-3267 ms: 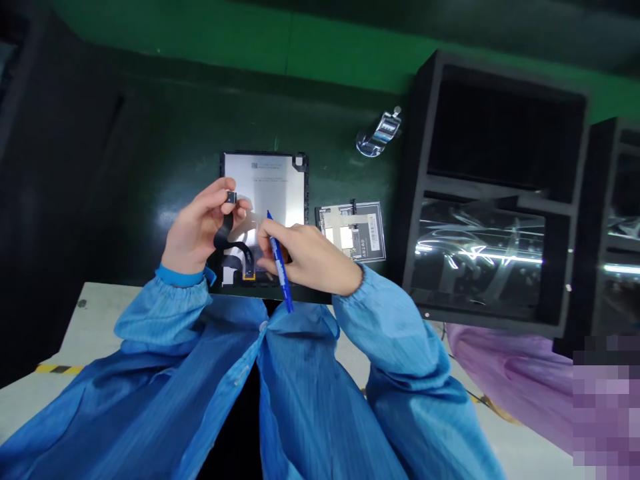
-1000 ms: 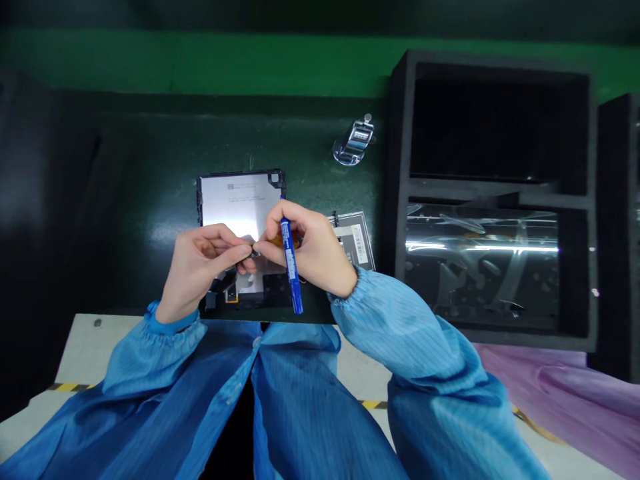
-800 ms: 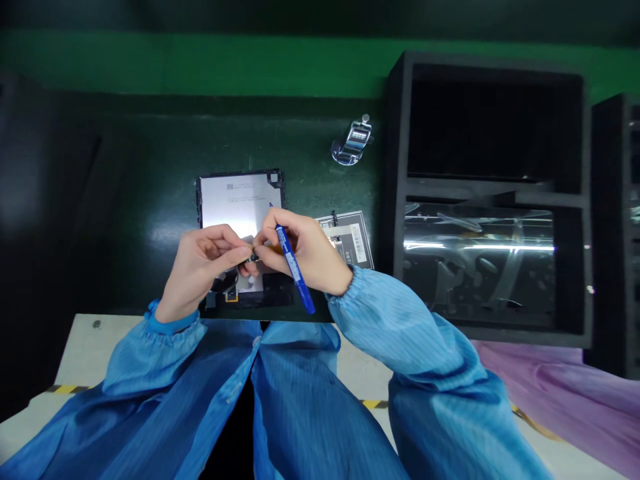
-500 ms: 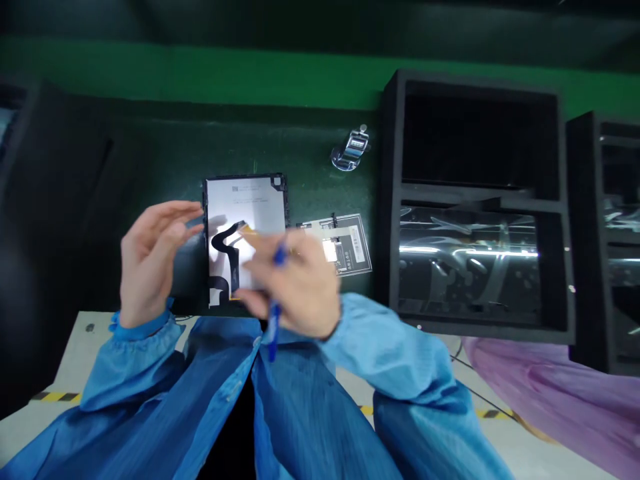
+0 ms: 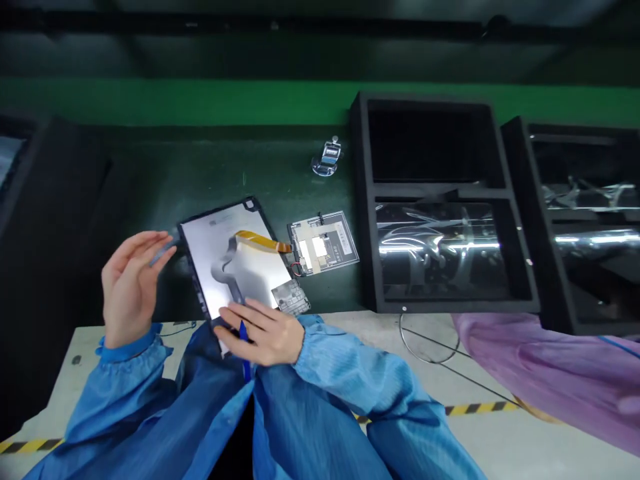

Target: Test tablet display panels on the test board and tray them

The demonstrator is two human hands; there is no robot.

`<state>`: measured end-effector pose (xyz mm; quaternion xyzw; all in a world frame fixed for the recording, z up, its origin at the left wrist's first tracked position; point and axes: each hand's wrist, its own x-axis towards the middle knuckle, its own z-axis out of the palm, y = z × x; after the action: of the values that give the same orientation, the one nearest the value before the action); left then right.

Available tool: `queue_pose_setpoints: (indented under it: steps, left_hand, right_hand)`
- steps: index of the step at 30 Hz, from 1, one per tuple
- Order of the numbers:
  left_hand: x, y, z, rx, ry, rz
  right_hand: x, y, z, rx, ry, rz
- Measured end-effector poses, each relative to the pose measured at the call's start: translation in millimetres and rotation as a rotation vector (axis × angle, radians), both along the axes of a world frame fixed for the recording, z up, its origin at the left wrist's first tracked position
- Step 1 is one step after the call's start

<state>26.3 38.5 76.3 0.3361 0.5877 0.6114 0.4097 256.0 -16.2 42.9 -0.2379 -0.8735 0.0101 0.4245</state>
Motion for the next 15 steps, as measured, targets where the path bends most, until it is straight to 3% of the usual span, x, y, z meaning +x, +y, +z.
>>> queue_pose_setpoints:
  steps: [3,5,7,9,12,13,15]
  left_hand:
    - [28,-6,0.2,0.055,-0.169,0.126]
    - [53,-11,3.8,0.016,-0.347,0.028]
    - [69,-15,8.7,-0.053,-0.498,-0.125]
    - [71,-16,13.9,-0.044,-0.512,-0.072]
    - [51,-13,21.8,0.037,-0.384,0.277]
    - [43,-12,24.1,0.041,-0.369,0.335]
    - [31,-11,26.4,-0.031,-0.403,0.340]
  right_hand:
    - [-8,3,30.9,-0.256,0.446,-0.066]
    - [-20,6,47.3,-0.444,0.659,-0.172]
    - [-29,8,57.3,-0.522,0.791,-0.297]
    - [-28,12,61.9,-0.638,0.883,-0.351]
    - [6,29,62.1,-0.734,0.815,-0.220]
    - [25,40,60.4,-0.714,0.738,-0.183]
    - [65,66,53.6,-0.626,0.472,-0.273]
